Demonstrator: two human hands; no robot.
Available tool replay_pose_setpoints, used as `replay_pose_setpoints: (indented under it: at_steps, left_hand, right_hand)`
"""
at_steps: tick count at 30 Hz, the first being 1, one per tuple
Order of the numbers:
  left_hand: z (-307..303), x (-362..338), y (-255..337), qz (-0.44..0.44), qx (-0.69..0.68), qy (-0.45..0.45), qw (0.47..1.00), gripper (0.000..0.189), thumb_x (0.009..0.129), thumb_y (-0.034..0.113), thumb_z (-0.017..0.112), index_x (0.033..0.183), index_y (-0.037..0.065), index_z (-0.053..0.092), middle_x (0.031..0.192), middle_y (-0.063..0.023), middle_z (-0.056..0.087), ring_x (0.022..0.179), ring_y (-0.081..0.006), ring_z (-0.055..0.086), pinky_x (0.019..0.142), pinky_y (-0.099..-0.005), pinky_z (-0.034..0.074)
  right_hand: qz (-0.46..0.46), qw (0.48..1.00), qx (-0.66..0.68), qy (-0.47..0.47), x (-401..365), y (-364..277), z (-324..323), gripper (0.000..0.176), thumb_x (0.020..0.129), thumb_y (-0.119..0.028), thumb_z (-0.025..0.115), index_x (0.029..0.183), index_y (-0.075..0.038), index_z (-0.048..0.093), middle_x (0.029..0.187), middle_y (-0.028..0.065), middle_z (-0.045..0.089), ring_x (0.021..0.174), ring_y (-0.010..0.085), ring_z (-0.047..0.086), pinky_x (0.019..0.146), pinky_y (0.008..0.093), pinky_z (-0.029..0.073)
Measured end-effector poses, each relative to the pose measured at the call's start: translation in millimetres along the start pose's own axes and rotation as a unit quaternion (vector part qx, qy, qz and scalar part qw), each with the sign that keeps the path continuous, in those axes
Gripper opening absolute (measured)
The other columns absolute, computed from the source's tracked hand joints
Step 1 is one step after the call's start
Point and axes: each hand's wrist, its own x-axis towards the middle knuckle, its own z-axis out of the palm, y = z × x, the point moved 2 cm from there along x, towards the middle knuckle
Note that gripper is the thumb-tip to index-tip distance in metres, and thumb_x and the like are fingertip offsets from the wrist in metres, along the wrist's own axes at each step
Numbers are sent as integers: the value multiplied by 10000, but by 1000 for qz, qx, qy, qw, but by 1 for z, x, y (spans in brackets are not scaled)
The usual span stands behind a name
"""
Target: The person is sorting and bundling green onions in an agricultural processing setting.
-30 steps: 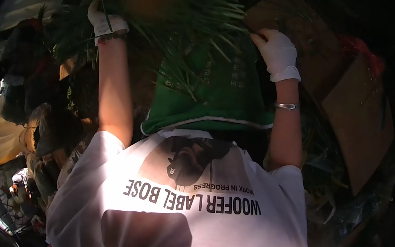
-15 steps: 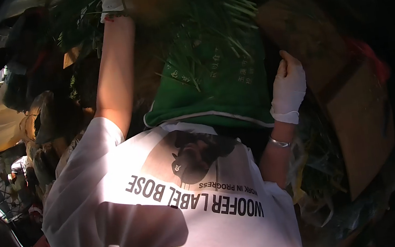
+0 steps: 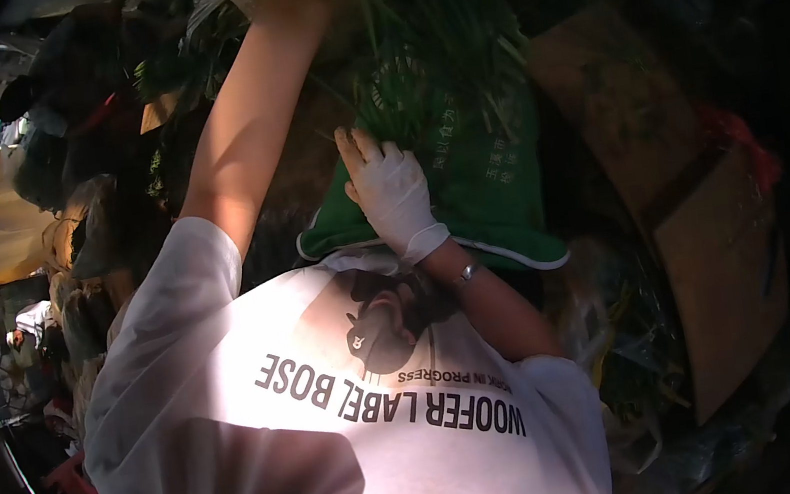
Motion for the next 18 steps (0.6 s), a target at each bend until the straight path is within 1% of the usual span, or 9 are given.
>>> replay_pose_setpoints:
  at_steps: [3, 6, 8, 10, 11, 13, 15, 17, 18]
  left_hand:
    - [-2, -2, -2, -25, 4, -3, 1000, 203, 862, 239, 427, 735, 105, 511, 661, -42, 555, 625, -197, 546, 624, -359, 474]
    - [-5, 1, -1, -54, 11, -8, 998, 213, 867, 251, 408, 765, 105, 524, 680, -44, 565, 639, -209, 556, 640, -375, 483]
    - [-6, 1, -3, -68, 18, -11, 997, 223, 871, 260, 396, 785, 105, 532, 692, -46, 572, 648, -218, 562, 650, -386, 488]
    - [-12, 6, -4, -76, 20, -18, 997, 237, 874, 268, 383, 805, 105, 541, 704, -48, 579, 656, -226, 568, 661, -396, 494]
    - [-13, 9, -4, -80, 23, -21, 996, 245, 876, 272, 377, 815, 105, 545, 710, -49, 582, 661, -230, 571, 666, -401, 497]
    - [4, -3, 2, -89, 25, -45, 995, 273, 879, 291, 358, 854, 106, 557, 735, -53, 596, 688, -250, 587, 689, -429, 508]
    - [19, -14, 4, -133, 63, 25, 989, 267, 870, 308, 380, 822, 111, 553, 719, -59, 595, 691, -262, 599, 677, -448, 514]
    - [12, -4, 6, -151, 64, 40, 986, 282, 872, 322, 390, 773, 114, 553, 713, -69, 601, 669, -269, 599, 664, -448, 515]
    - [7, 1, -5, -144, 102, 37, 984, 311, 874, 342, 385, 716, 123, 540, 709, -83, 606, 655, -266, 602, 658, -443, 518]
  right_hand:
    - [84, 984, -117, -108, -3, 27, 38, 399, 735, -276, 661, 1109, -152, 597, 958, 33, 566, 790, 207, 569, 692, 339, 478]
    - [18, 990, -85, -115, -7, 38, 38, 336, 739, -297, 658, 1040, -149, 640, 848, 60, 602, 743, 211, 600, 637, 334, 489]
    - [70, 980, 149, -111, -24, 40, 3, 246, 778, -261, 637, 957, -98, 679, 781, 73, 630, 691, 234, 616, 590, 338, 488]
    - [233, 894, 302, -234, -49, 45, -42, 199, 810, -203, 627, 929, -61, 697, 773, 99, 653, 673, 196, 629, 579, 290, 479]
    - [340, 814, 411, -230, -71, 52, -62, 183, 823, -135, 608, 960, -50, 696, 813, 118, 662, 647, 149, 618, 598, 242, 468]
    - [428, 749, 444, -242, -105, 71, -113, 197, 807, -146, 632, 963, -46, 696, 794, 114, 661, 651, 114, 606, 619, 211, 460]
    - [524, 743, 349, -229, -131, 91, -154, 205, 790, -143, 635, 953, -33, 694, 770, 109, 667, 675, 207, 634, 652, 284, 494]
    - [406, 840, -99, -347, -171, 128, -162, 278, 737, -158, 662, 977, -19, 679, 884, 111, 664, 780, 243, 636, 716, 331, 505]
    - [386, 860, -145, -302, -164, 146, -150, 325, 731, -147, 663, 1036, -33, 652, 983, 119, 636, 843, 271, 620, 756, 350, 496]
